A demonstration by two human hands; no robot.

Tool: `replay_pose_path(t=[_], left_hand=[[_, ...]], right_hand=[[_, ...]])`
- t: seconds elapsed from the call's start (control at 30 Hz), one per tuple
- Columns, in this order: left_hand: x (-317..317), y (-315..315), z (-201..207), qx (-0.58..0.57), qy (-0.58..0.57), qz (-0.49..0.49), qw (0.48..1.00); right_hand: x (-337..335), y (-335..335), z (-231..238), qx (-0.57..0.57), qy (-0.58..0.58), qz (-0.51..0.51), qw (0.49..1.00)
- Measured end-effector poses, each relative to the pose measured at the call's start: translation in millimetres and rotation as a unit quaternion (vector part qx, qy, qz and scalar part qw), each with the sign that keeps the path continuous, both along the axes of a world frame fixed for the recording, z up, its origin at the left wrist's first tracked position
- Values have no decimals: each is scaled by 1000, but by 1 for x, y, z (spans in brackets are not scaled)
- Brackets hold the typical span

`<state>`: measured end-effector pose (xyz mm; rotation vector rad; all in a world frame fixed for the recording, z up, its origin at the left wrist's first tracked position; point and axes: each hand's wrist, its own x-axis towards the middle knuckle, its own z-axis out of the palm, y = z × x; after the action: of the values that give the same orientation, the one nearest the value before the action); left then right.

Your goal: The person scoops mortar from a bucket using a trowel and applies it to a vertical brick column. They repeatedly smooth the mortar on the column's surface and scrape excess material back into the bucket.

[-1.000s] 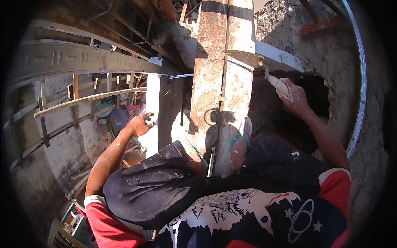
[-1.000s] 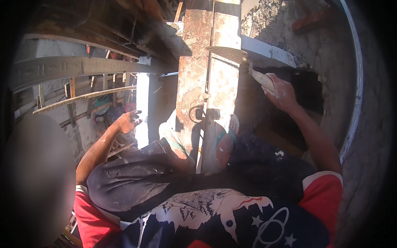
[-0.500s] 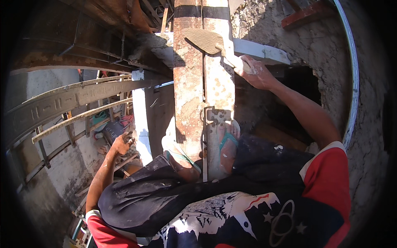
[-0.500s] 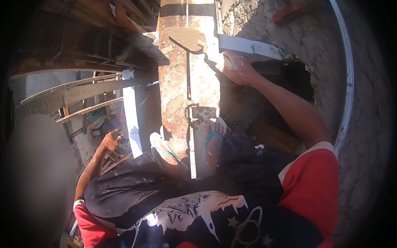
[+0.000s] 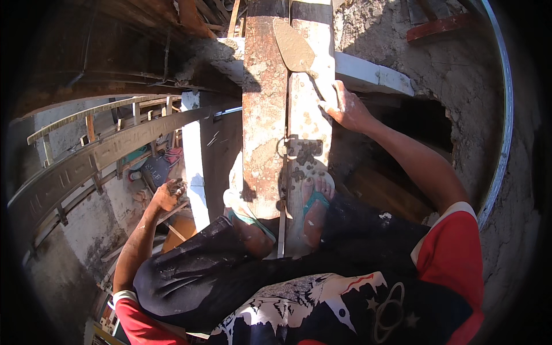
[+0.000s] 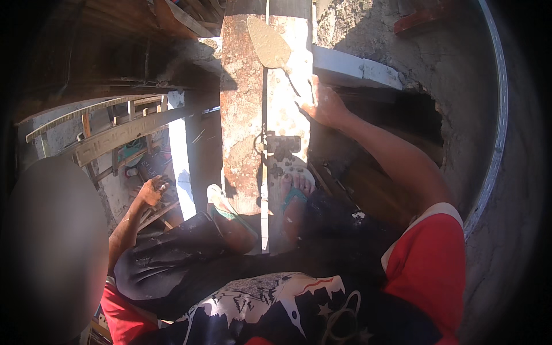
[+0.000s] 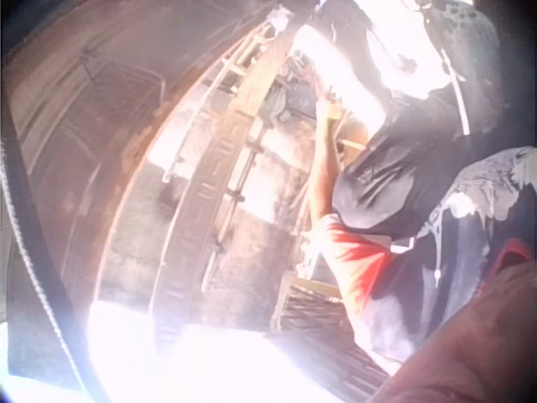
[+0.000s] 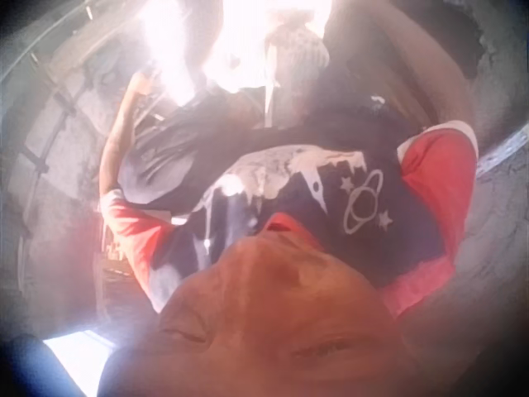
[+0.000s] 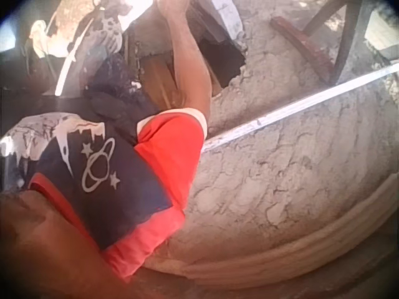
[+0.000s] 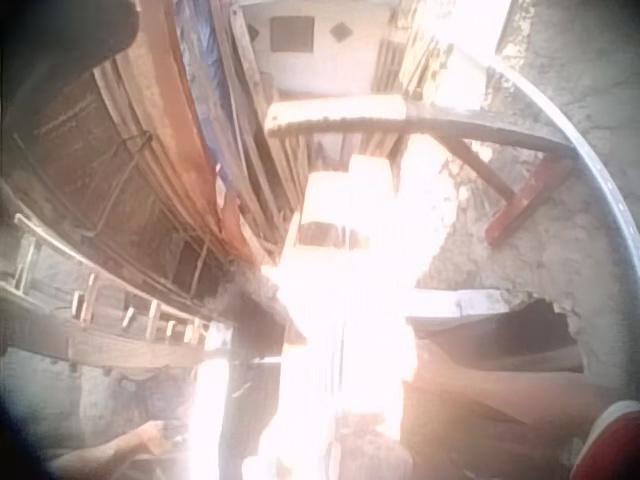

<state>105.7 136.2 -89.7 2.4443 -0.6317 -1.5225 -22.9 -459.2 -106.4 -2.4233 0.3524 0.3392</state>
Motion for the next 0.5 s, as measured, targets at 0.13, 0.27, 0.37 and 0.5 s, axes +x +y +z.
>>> replay_pose_path(t=[0.13,0.27,0.37,0.5], left_hand=[[-1,-17,7,41,32,121,991],[5,-42,6,17,6,100,995],[5,-42,2,37,13,87,995],[4,-45,0,37,22,58,997]], right_hand=[[7,-4,4,38,-17,21,999],[3,-5,5,16,-9,12,1000],[9,0,9,3,5,16,1000],[5,-5,10,-3,0,27,1000]])
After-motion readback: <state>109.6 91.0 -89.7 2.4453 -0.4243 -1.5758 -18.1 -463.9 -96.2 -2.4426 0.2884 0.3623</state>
